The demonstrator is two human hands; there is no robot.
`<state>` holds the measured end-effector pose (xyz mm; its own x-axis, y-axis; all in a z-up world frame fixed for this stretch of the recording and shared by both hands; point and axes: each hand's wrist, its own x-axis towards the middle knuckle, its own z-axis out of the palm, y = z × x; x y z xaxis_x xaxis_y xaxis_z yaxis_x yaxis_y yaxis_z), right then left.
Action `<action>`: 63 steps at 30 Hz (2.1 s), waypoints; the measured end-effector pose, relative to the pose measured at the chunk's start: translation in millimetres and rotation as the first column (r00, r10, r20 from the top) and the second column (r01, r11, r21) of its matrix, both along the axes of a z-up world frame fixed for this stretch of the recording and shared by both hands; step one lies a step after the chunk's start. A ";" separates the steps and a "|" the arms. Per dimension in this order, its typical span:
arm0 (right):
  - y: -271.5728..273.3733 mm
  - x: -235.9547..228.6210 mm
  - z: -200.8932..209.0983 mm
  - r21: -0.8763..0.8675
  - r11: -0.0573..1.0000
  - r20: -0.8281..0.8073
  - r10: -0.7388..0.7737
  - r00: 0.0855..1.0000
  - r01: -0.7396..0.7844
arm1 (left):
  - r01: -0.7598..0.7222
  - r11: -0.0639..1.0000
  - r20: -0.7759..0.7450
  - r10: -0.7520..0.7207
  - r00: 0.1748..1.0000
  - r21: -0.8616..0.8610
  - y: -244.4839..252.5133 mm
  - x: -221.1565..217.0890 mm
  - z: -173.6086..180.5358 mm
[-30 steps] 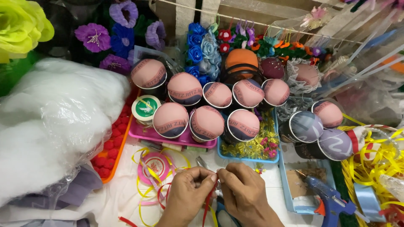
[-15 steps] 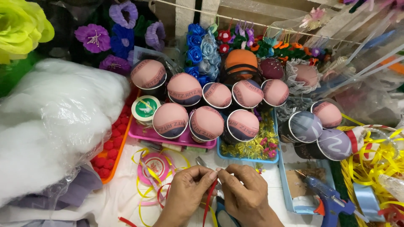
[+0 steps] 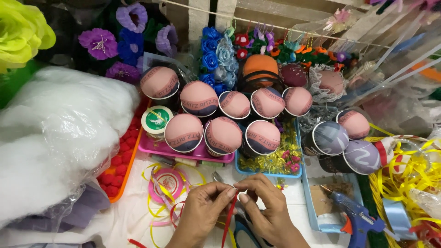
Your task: Cutting and preparing ribbon components for a handicraft project using scissors.
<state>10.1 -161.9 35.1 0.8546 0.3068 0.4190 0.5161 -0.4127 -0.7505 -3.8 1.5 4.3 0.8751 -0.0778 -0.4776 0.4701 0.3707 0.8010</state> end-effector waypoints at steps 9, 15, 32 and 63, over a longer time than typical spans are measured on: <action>-3.1 4.4 1.5 0.154 0.982 -0.165 0.136 0.977 -0.111 | 0.108 0.992 0.165 -0.117 0.979 0.058 2.3 2.1 -24.4; -5.1 4.9 -4.2 0.260 0.958 -0.290 0.193 0.937 -0.117 | 0.141 0.989 0.156 -0.146 0.977 0.039 4.2 2.7 -30.1; -98.0 10.8 9.1 -0.032 0.877 -0.368 -0.456 0.811 0.479 | -0.005 0.996 0.124 -0.007 0.992 0.088 16.7 5.4 -4.6; -52.1 46.1 73.6 -0.426 0.769 0.274 -0.393 0.878 0.477 | 0.012 1.000 0.121 -0.013 0.993 0.009 20.5 4.1 -11.8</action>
